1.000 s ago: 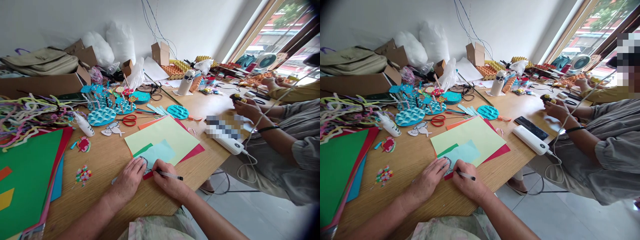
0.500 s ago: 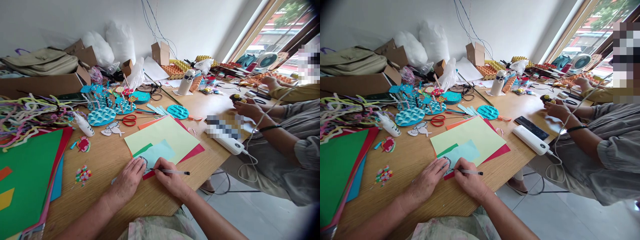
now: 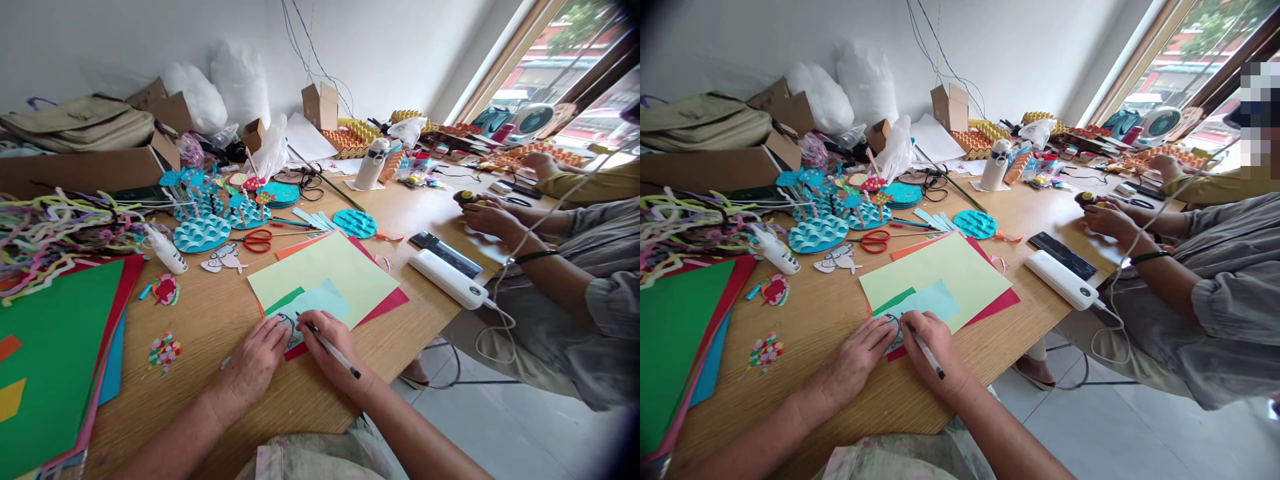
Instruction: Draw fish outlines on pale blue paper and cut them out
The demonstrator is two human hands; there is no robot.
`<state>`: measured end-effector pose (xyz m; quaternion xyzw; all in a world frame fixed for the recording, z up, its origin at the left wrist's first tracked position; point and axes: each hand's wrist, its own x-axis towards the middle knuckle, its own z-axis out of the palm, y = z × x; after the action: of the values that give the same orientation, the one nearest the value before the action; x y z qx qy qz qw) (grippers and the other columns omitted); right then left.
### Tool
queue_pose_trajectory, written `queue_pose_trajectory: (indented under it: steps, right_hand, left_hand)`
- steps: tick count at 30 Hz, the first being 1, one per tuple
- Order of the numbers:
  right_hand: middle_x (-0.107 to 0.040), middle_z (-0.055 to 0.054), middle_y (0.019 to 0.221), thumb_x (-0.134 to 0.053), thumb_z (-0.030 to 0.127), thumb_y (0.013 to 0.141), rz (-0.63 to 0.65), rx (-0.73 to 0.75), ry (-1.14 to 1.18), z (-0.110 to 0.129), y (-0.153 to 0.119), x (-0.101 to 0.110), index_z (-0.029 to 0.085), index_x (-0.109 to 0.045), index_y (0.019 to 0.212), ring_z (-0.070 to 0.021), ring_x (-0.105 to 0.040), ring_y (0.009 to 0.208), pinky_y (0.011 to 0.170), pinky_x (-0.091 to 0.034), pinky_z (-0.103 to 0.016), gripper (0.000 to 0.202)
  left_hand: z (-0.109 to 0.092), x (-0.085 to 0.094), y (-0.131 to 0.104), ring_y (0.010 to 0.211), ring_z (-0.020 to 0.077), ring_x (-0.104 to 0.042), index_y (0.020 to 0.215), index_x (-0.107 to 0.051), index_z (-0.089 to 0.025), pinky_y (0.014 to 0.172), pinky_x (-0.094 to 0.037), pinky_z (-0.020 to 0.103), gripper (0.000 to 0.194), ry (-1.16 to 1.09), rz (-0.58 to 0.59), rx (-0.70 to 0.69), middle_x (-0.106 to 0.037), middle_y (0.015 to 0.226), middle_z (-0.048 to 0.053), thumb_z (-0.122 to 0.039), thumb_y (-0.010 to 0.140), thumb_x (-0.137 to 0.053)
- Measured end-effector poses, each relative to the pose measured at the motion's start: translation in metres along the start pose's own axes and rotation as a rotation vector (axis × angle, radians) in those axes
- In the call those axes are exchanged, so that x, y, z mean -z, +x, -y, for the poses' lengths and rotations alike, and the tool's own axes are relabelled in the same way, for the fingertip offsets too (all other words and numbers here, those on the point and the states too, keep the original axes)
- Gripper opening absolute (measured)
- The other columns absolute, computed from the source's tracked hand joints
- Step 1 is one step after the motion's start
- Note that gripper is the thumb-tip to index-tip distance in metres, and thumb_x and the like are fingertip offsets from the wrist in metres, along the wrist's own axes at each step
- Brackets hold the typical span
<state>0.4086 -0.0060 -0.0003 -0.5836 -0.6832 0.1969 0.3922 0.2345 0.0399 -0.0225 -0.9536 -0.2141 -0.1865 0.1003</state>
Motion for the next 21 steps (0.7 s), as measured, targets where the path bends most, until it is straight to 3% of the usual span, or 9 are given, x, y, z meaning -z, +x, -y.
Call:
queue_pose_trajectory:
  steps: [8, 14, 21]
  right_hand:
    - [-0.062, -0.003, 0.077, -0.042, 0.019, 0.089, 0.101, 0.019, -0.087, -0.006, 0.009, -0.009, 0.02, -0.053, 0.093, -0.0151, -0.055, 0.07, 0.066, -0.044, -0.025, 0.011]
    - [-0.06, -0.004, 0.078, -0.041, 0.018, 0.089, 0.133, 0.014, -0.118, -0.004, 0.008, -0.008, 0.019, -0.053, 0.091, -0.0146, -0.055, 0.069, 0.065, -0.043, -0.025, 0.012]
    - [-0.06, -0.001, 0.077, -0.046, 0.018, 0.084, 0.107, -0.09, 0.102, -0.007, 0.008, -0.003, 0.02, -0.053, 0.086, -0.0136, -0.053, 0.068, 0.065, -0.043, -0.025, 0.007]
  left_hand:
    - [-0.001, -0.007, -0.004, 0.11, 0.0246, -0.053, 0.114, -0.053, -0.008, 0.095, -0.044, 0.04, 0.037, -0.046, 0.033, 0.034, -0.062, 0.11, 0.011, -0.005, 0.087, -0.028]
    - [0.005, -0.001, -0.006, 0.116, 0.024, -0.048, 0.123, -0.046, -0.009, 0.099, -0.041, 0.043, 0.042, -0.17, 0.113, 0.01, -0.057, 0.119, 0.011, -0.002, 0.084, -0.033]
    - [0.016, 0.003, -0.006, 0.116, 0.0265, -0.047, 0.118, -0.052, -0.014, 0.096, -0.044, 0.045, 0.038, -0.208, 0.133, -0.065, -0.057, 0.118, 0.011, -0.003, 0.084, -0.038]
